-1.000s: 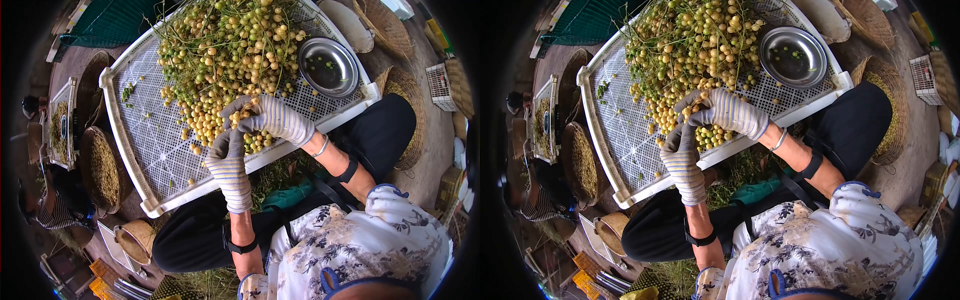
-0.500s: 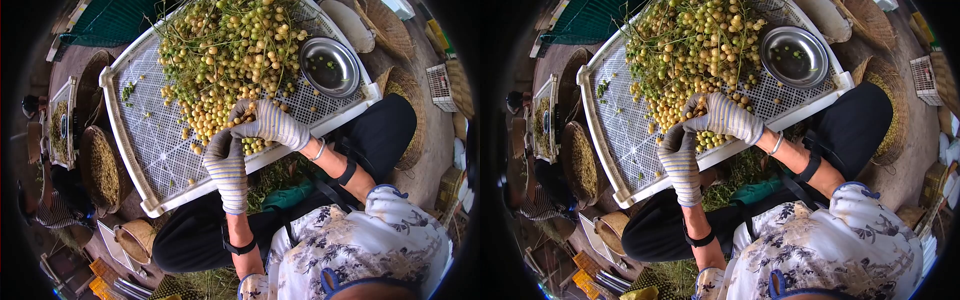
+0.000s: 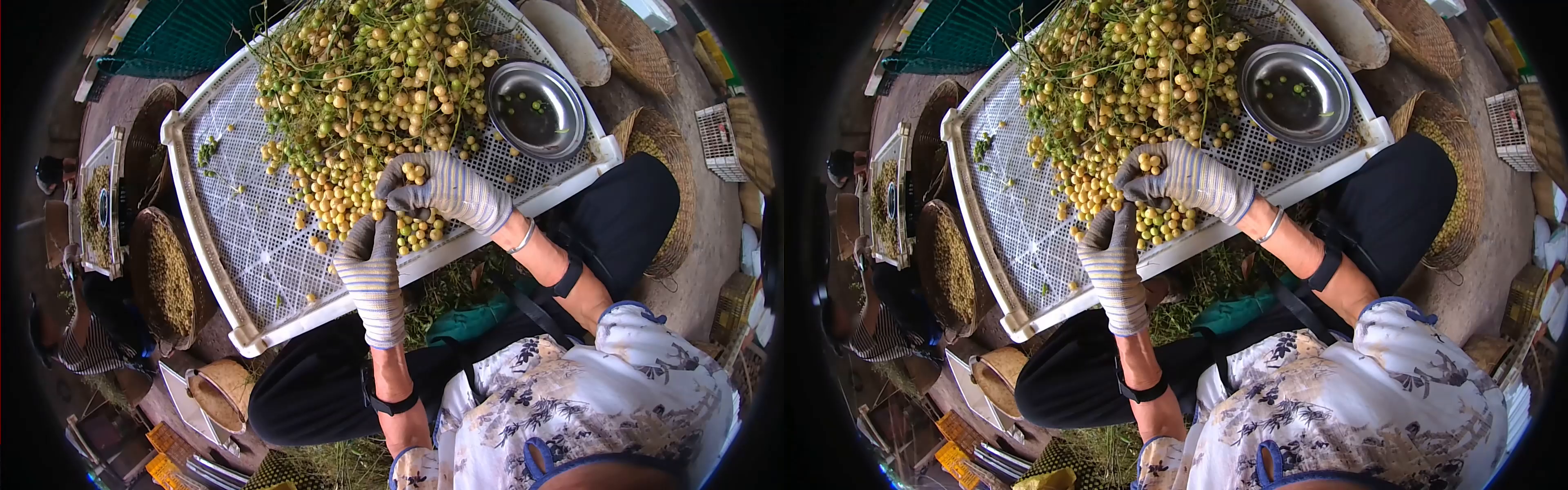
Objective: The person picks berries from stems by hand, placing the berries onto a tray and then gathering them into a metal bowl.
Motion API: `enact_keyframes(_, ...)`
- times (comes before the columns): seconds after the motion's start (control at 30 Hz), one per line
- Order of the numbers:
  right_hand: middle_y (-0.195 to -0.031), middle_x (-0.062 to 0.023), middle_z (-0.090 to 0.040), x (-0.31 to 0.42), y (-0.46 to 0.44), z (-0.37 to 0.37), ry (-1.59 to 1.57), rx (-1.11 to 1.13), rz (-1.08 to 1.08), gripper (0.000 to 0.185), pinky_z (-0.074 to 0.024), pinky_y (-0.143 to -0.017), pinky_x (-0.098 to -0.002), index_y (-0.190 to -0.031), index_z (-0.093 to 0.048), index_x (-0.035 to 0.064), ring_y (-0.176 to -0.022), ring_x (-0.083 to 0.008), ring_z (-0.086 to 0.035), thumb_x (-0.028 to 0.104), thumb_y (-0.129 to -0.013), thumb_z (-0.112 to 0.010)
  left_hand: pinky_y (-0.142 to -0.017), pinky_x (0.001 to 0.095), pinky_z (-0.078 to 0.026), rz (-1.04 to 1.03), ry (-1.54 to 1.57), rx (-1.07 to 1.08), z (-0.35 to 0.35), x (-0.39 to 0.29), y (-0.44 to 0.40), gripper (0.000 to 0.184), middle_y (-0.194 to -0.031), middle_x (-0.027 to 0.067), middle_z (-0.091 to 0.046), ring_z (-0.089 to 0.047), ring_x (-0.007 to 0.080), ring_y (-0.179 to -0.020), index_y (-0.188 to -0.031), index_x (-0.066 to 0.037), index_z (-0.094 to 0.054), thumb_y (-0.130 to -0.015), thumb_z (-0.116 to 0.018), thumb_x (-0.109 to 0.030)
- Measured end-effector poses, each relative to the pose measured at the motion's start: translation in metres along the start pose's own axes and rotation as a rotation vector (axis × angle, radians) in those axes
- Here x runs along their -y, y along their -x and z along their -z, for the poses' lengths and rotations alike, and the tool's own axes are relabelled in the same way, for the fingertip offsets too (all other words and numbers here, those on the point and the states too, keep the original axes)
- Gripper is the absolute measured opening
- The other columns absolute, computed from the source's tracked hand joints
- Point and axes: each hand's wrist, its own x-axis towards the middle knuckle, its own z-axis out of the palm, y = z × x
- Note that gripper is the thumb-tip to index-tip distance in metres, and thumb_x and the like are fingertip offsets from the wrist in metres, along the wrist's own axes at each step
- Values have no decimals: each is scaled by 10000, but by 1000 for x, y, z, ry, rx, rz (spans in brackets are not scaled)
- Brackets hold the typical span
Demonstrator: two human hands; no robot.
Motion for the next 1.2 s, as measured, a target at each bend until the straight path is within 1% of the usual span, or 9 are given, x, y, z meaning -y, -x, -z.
enact_keyframes(0.3,-697,-21,-636,-5,-2,3,220,5,2,632,-475,-565,-240,-1057,-657,59,-614,-88,-574,601,-740,-727,-726,219,-481,62,10,-4,6,7,-3,232,-938,54,-676,-576,75,-801,-1096,65,-640,-908,-623,-70)
enact_keyframes(0.33,-710,-39,-647,-29,-15,4,367,-73,302,730,-504,-630,-307,-1097,-629,61,-679,-165,-620,639,-669,-758,-741,222,-486,48,-10,-4,7,8,-3,240,-946,59,-682,-584,79,-811,-1101,69,-641,-899,-633,-61)
enact_keyframes(0.47,-682,-47,-638,-38,-20,0,632,-140,395,674,-517,-638,-366,-1089,-616,38,-699,-223,-652,591,-725,-745,-747,226,-488,14,-45,-5,4,7,0,239,-923,64,-689,-582,73,-809,-1084,72,-652,-881,-656,-52)
enact_keyframes(0.57,-883,-24,-662,-27,-6,-3,-24,-45,-141,483,-498,-786,-292,-1073,-630,46,-837,-122,-596,415,-790,-762,-746,232,-492,17,-66,-14,6,12,0,229,-900,66,-693,-584,73,-799,-1068,74,-660,-874,-664,-47)
enact_keyframes(0.73,-1064,-91,-610,-24,-9,-3,476,18,323,574,-491,-810,-313,-1129,-585,43,-981,-163,-582,490,-798,-727,-720,240,-495,-83,-335,31,7,7,-2,210,-858,68,-692,-584,78,-769,-1059,56,-669,-871,-660,-37)
enact_keyframes(0.97,-904,-124,-675,-29,-11,-17,132,-227,-89,359,-513,-722,-347,-1011,-661,24,-797,-181,-627,339,-843,-707,-704,233,-498,-48,-141,30,-1,8,4,189,-832,57,-684,-587,82,-736,-1025,52,-693,-863,-667,-43)
enact_keyframes(1.1,-908,-69,-680,-35,-7,-1,33,-95,149,353,-512,-685,-269,-1081,-661,39,-751,-112,-617,336,-890,-656,-675,208,-481,110,-22,11,2,1,3,238,-827,41,-678,-577,74,-717,-1048,43,-690,-853,-695,-93)
enact_keyframes(1.13,-912,-54,-680,-29,-5,4,-59,-49,103,355,-510,-663,-246,-1117,-651,53,-750,-94,-615,329,-894,-653,-421,178,-252,139,21,-45,3,7,0,243,-617,-54,-551,-369,1,-451,-1012,14,-702,-837,-721,-154)
enact_keyframes(1.2,-924,-33,-680,-7,1,11,-119,39,-3,352,-504,-626,-214,-1159,-639,75,-760,-68,-615,311,-899,-653,-418,176,-251,175,38,-44,10,4,0,243,-602,-60,-529,-370,4,-451,-1009,14,-698,-837,-722,-157)
